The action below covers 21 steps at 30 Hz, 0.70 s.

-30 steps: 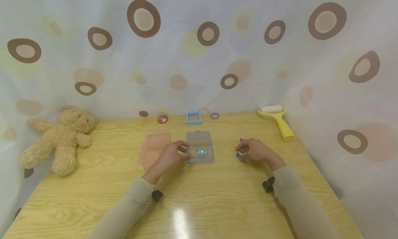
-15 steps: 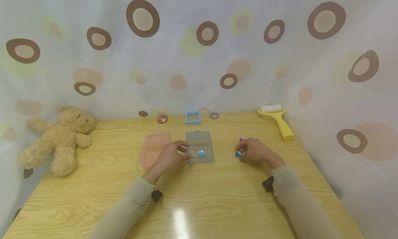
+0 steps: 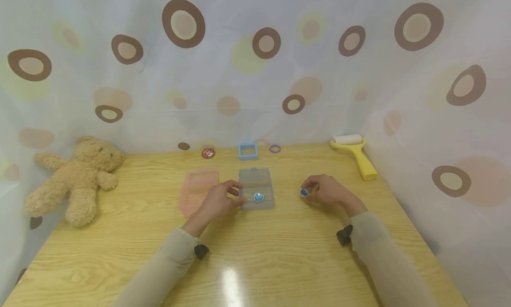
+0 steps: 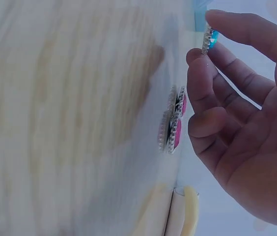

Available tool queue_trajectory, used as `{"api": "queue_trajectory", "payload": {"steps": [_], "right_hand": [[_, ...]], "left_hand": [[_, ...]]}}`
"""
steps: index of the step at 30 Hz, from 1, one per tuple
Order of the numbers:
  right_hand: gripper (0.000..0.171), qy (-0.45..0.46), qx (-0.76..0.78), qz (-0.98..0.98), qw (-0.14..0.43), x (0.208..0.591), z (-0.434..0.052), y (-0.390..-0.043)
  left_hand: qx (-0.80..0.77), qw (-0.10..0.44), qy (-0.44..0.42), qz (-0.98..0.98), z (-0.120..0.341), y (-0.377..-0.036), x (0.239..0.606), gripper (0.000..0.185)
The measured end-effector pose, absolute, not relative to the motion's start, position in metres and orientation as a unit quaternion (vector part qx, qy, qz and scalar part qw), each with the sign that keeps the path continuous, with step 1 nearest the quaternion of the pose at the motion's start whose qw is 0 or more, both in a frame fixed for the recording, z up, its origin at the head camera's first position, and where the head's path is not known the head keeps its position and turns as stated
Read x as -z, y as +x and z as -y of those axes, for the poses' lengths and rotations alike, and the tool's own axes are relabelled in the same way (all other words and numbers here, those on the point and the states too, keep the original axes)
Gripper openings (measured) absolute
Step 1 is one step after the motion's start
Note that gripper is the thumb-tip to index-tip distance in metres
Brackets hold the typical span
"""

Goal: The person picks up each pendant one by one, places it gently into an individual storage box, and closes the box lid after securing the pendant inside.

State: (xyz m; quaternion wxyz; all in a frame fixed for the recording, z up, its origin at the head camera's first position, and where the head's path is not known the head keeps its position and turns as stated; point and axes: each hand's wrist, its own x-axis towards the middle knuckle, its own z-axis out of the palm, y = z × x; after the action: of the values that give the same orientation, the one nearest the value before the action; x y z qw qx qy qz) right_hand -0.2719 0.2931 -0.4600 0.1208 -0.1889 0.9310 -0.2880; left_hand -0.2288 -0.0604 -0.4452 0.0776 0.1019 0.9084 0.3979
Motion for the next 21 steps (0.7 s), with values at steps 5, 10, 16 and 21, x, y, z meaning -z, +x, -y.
{"api": "queue_trajectory", "payload": {"steps": [5,10,16,21], "right_hand": [[0.031,-0.174,0.308,-0.926,0.13,0.454,-0.286,-0.272],[0.03,-0.177,0.306,-0.929,0.112,0.448,-0.277,-0.274],[0.031,-0.19,0.304,-0.928,0.106,0.441,-0.266,-0.276],[0.03,-0.192,0.314,-0.925,0.1,0.435,-0.253,-0.278]], "left_hand": [[-0.397,0.075,0.105,-0.909,0.061,-0.228,0.445,0.043],[-0.398,0.073,0.102,-0.909,0.06,-0.23,0.446,0.043],[-0.401,0.076,0.1,-0.908,0.06,-0.23,0.445,0.043],[-0.401,0.076,0.097,-0.908,0.06,-0.228,0.444,0.042]]}}
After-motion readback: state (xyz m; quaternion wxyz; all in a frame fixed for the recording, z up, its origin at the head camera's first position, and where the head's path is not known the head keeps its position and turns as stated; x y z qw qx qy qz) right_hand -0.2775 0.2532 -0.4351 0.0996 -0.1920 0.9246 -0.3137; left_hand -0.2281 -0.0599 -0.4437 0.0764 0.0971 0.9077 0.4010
